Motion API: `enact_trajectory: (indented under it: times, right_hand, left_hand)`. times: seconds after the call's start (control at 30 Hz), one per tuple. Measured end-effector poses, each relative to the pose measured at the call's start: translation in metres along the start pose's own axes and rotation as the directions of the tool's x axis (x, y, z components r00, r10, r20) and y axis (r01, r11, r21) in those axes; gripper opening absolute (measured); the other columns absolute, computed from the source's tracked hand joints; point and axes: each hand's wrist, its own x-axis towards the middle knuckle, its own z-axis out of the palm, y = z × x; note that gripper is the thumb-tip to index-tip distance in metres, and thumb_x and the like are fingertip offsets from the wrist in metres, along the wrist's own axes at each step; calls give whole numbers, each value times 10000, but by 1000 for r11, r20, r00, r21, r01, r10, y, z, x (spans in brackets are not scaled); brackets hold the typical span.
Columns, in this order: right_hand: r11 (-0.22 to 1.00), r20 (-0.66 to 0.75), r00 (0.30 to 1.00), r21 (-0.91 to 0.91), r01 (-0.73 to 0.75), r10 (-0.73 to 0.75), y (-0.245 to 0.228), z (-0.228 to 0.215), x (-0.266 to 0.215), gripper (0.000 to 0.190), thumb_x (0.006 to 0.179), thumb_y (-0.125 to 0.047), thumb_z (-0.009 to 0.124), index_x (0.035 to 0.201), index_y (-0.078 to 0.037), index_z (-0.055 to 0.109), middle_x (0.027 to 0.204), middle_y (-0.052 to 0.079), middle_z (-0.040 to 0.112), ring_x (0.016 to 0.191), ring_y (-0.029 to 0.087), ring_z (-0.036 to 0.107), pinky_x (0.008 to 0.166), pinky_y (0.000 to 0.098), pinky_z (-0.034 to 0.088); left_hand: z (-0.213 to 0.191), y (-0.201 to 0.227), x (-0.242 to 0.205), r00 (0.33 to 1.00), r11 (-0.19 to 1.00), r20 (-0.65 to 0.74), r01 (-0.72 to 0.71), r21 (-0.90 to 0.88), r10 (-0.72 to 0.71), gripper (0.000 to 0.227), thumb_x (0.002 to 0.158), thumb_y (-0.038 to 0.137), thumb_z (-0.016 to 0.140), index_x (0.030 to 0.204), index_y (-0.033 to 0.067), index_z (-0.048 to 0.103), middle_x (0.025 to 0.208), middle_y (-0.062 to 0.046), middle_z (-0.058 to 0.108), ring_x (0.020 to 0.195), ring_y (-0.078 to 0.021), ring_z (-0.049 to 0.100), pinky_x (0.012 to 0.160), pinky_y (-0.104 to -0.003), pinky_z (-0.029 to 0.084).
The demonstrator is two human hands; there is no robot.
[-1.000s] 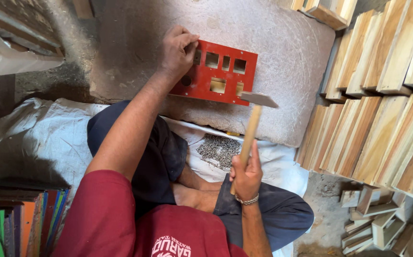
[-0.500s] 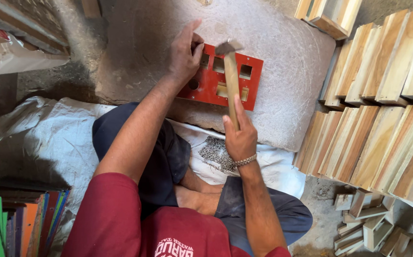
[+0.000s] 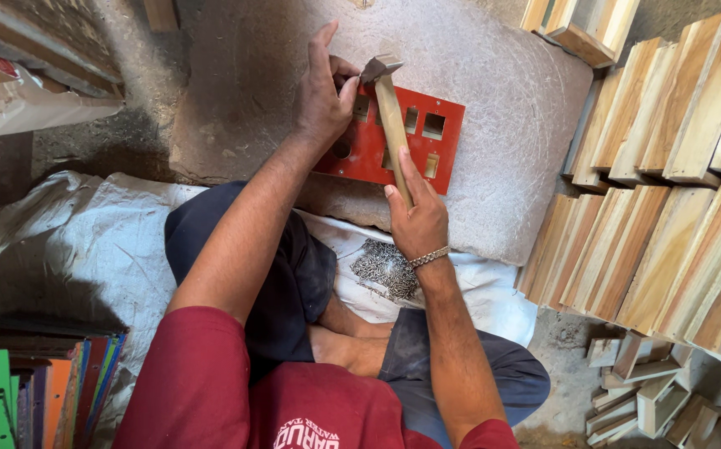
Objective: The person sits on the floor and uses a hammer to drive nails into red and green plastic templates placed on a wooden block. They then assemble the wooden pieces into small box frames and set them aside.
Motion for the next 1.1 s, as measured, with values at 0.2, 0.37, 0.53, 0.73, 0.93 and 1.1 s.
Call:
enact_trajectory:
  times: [0.2,0.37,0.53,0.73,0.93,1.1]
  right_hand:
    - [980,2,982,57,-190,190,-4,0,-2,619,989,-161,677,1561,-220,449,922,113,698,747,232,700,663,386,571]
    - [986,57,986,-70,-150,154,-1,2,-4,650,965,-148,703,1567,-220,470,932,146,697,811,265,707,744,423,577]
    - [984,24,991,113,-137,135,-19,-14,4,655,957,-114,701,1559,-176,452,1295,171,665,994,249,747,824,381,620]
    - [914,-384,895,401,-61,228,-36,-97,-15,577,1045,6,592,1582,-43,387,1247,167,715,709,135,541,625,281,494]
    - [996,-159,987,86,15,-2,-19,-17,-15,555,977,-50,637,1514,-75,500,996,182,686,727,224,616,679,361,526]
    - [1000,-50,999,-7,0,-1,-15,11,-2,564,957,-81,673,1505,-109,542,917,204,682,807,293,680,753,412,555]
  left_hand:
    - [4,-6,0,1000,999,-20,-9,-39,8,813,982,-44,703,1574,143,179,968,-33,728,903,-144,755,817,-307,595]
    - [8,-10,1,1000,998,-16,-10,-54,10,848,969,-57,701,1585,141,153,975,-34,734,942,-148,767,842,-304,603]
    - [4,-8,-2,998,997,-48,-42,-70,39,905,941,-94,676,1613,135,114,1053,-53,671,908,-131,697,826,-293,586]
    - [5,-5,-3,994,995,-108,-23,-98,13,889,802,-152,482,1598,130,204,1230,-112,483,883,-137,529,739,-276,528]
    - [5,-6,-4,994,997,-107,22,-77,-30,730,866,-118,470,1537,95,276,1231,-135,506,927,-207,563,871,-378,544]
    - [5,-6,-1,993,1000,-115,27,-11,-28,638,893,-74,485,1487,59,292,1228,-162,516,1020,-238,597,899,-405,536]
